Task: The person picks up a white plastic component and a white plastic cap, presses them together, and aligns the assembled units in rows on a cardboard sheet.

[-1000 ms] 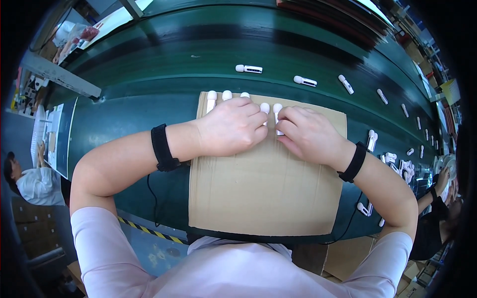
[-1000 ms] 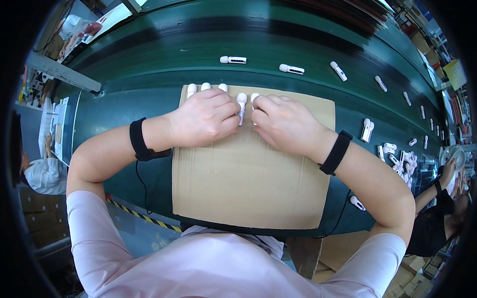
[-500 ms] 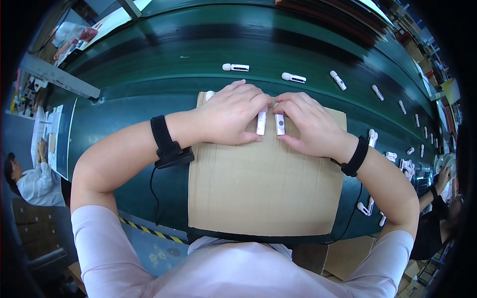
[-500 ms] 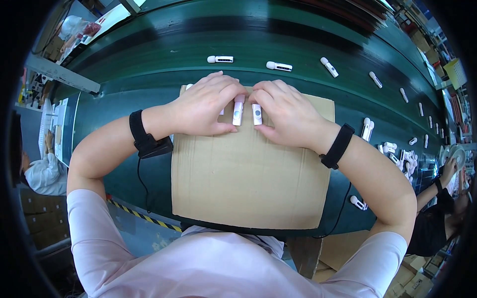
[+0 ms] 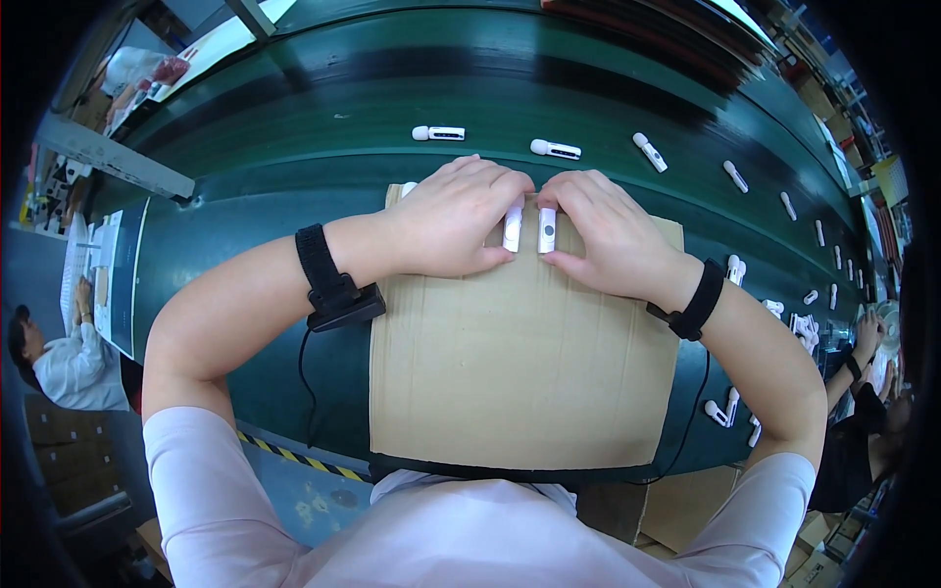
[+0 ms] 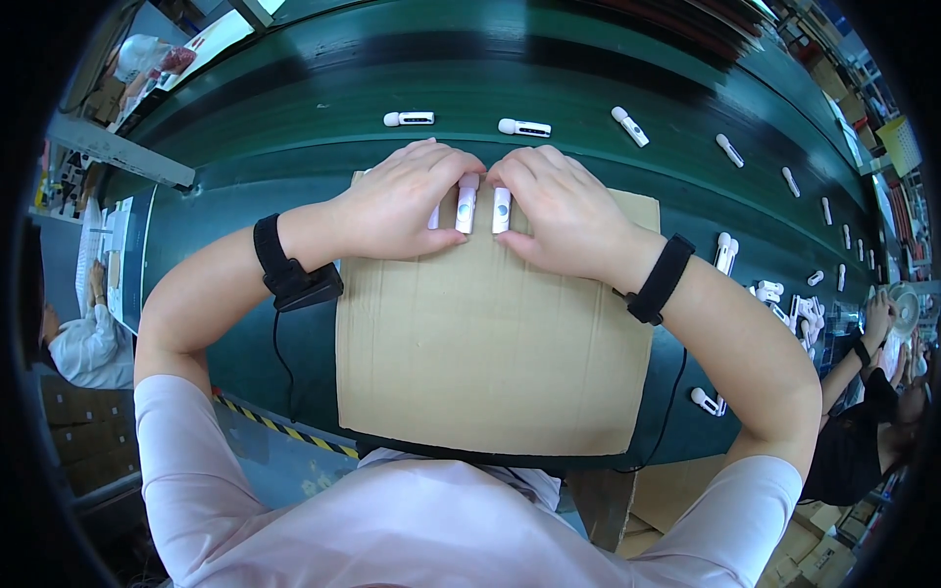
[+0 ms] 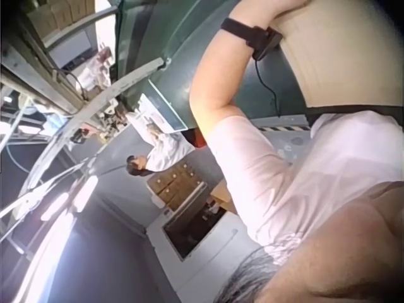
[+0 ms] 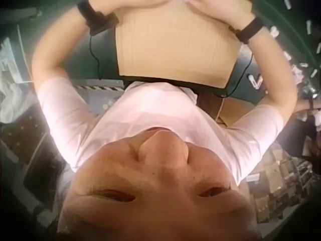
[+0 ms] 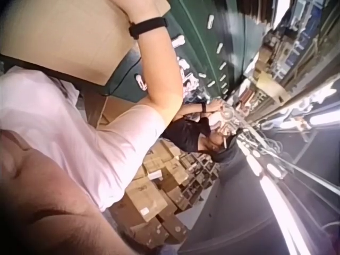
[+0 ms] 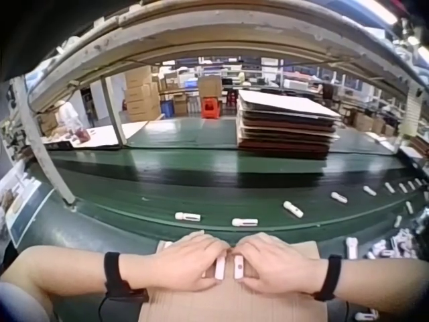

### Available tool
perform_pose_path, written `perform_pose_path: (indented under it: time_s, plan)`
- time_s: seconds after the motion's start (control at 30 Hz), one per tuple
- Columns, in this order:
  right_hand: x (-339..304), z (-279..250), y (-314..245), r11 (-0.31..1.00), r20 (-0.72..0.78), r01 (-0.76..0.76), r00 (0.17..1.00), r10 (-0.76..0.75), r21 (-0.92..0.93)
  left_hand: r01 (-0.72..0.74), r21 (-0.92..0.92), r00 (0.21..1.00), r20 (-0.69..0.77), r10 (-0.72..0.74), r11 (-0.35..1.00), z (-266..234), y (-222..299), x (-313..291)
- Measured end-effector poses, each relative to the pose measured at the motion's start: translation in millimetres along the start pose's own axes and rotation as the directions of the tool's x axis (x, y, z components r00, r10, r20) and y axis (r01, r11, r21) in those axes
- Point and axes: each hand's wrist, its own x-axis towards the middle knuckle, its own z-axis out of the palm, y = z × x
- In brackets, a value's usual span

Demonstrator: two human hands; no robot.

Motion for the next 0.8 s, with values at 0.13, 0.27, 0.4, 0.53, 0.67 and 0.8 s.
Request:
perform_pose_path:
  time_s: [0.13, 0.27, 0.4, 0.53, 0.67, 0.8]
  plan:
    - [-4.3, -1.1, 6.3, 1.0, 0.002, 0.012, 1.0, -0.012, -0.011, -0.048, 0.012, 0.998, -0.04, 0.049, 0.999, 0.1, 3.7, 4.5]
    - [-9.5, -16.6, 4.2, 1.0, 0.01, -0.001, 1.0, 0.001, -0.029, -0.007, 0.005, 0.999, -0.033, 0.007, 1.0, -15.6, 6.9, 1.4]
    - [-23.2, -41.6, 9.9, 0.981, 0.008, -0.122, 0.992, 0.124, -0.148, 0.178, -0.06, 0.974, -0.134, -0.185, 0.982, -33.4, -24.5, -1.6]
    - [-30.8, -57.9, 17.9, 0.974, -0.013, -0.193, 0.981, 0.193, -0.118, 0.353, 0.008, 0.926, -0.146, -0.348, 0.936, -51.4, -94.5, -7.0]
    - [-37.0, -60.9, 24.4, 0.97, -0.036, -0.223, 0.975, 0.22, -0.095, 0.456, 0.047, 0.888, -0.09, -0.451, 0.889, -30.9, -137.6, -14.4]
    - [-40.4, -67.2, 19.6, 0.97, -0.037, -0.223, 0.975, 0.221, -0.097, 0.489, 0.079, 0.872, -0.075, -0.484, 0.869, -28.4, -135.8, -10.6]
